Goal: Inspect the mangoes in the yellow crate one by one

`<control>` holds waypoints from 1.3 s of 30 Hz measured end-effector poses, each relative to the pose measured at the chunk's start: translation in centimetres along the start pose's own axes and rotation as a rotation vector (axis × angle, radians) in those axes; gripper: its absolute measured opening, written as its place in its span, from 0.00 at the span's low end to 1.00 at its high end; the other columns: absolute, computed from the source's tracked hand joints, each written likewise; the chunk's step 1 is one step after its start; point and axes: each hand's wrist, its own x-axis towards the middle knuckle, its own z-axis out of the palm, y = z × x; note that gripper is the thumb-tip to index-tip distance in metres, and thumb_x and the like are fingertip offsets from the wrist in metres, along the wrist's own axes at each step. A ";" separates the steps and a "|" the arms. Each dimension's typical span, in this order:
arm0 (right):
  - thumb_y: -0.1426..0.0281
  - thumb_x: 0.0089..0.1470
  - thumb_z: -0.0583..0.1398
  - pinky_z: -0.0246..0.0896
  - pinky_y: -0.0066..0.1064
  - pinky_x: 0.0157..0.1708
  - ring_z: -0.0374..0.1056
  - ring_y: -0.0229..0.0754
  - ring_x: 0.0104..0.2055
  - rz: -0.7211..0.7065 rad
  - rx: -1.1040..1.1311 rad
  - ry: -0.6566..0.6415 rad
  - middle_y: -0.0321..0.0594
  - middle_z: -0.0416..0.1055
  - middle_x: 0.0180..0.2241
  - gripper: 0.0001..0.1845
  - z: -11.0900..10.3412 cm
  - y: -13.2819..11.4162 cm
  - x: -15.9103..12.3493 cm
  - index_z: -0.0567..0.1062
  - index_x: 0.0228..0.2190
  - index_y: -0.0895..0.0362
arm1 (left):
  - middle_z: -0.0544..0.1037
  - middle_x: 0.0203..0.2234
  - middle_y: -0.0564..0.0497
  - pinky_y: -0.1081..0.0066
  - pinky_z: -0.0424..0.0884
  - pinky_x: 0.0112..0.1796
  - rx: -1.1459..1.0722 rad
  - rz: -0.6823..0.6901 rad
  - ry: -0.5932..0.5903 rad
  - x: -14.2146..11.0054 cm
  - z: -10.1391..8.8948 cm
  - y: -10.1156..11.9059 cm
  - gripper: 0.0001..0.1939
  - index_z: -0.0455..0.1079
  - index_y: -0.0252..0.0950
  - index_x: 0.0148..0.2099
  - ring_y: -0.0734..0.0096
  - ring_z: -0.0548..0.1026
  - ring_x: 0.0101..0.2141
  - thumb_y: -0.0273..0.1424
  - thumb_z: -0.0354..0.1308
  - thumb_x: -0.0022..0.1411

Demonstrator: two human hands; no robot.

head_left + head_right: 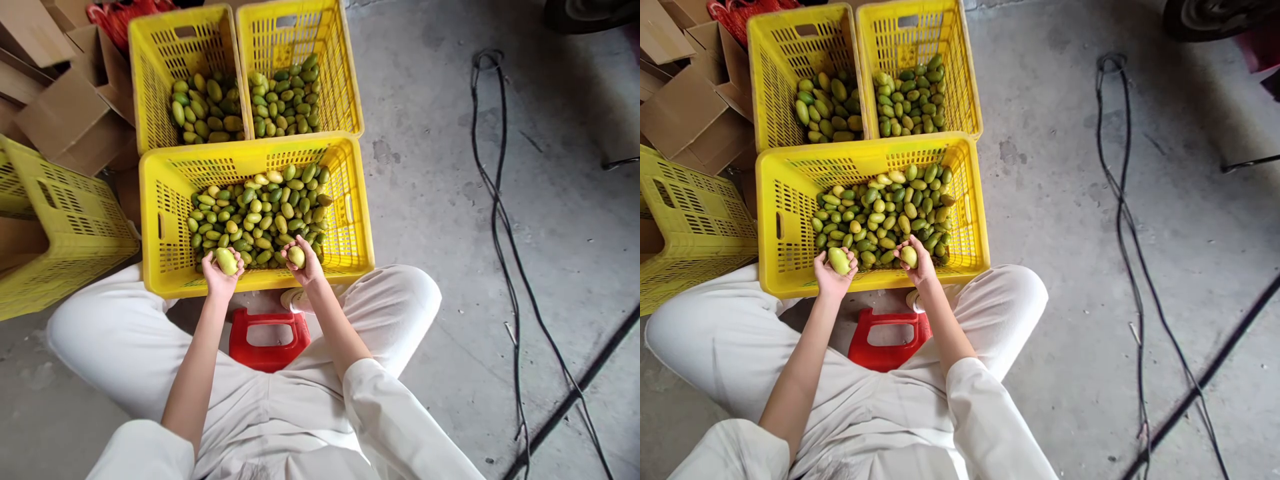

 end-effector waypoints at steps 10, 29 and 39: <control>0.69 0.45 0.68 0.64 0.18 0.24 0.72 0.32 0.33 -0.120 -0.022 -0.098 0.32 0.73 0.33 0.13 0.4 0.2 -0.7 0.73 0.35 0.54 | 0.76 0.29 0.52 0.79 0.65 0.22 0.020 0.138 -0.111 -0.2 0.0 -0.7 0.13 0.68 0.37 0.33 0.77 0.73 0.26 0.33 0.70 0.50; 0.54 0.43 0.70 0.49 0.23 0.15 0.59 0.31 0.16 -0.298 -0.455 -0.027 0.25 0.62 0.19 0.22 0.1 2.3 0.4 0.67 0.30 0.52 | 0.67 0.20 0.57 0.79 0.52 0.14 0.278 0.111 -0.071 0.2 -0.3 -1.0 0.17 0.65 0.35 0.30 0.83 0.62 0.13 0.39 0.69 0.53; 0.45 0.54 0.58 0.54 0.26 0.16 0.63 0.36 0.18 -0.331 -0.273 0.041 0.33 0.72 0.25 0.23 -0.3 0.6 0.3 0.67 0.37 0.51 | 0.78 0.32 0.46 0.72 0.69 0.24 0.057 0.092 -0.032 0.1 0.1 1.5 0.13 0.71 0.35 0.35 0.69 0.75 0.27 0.41 0.55 0.61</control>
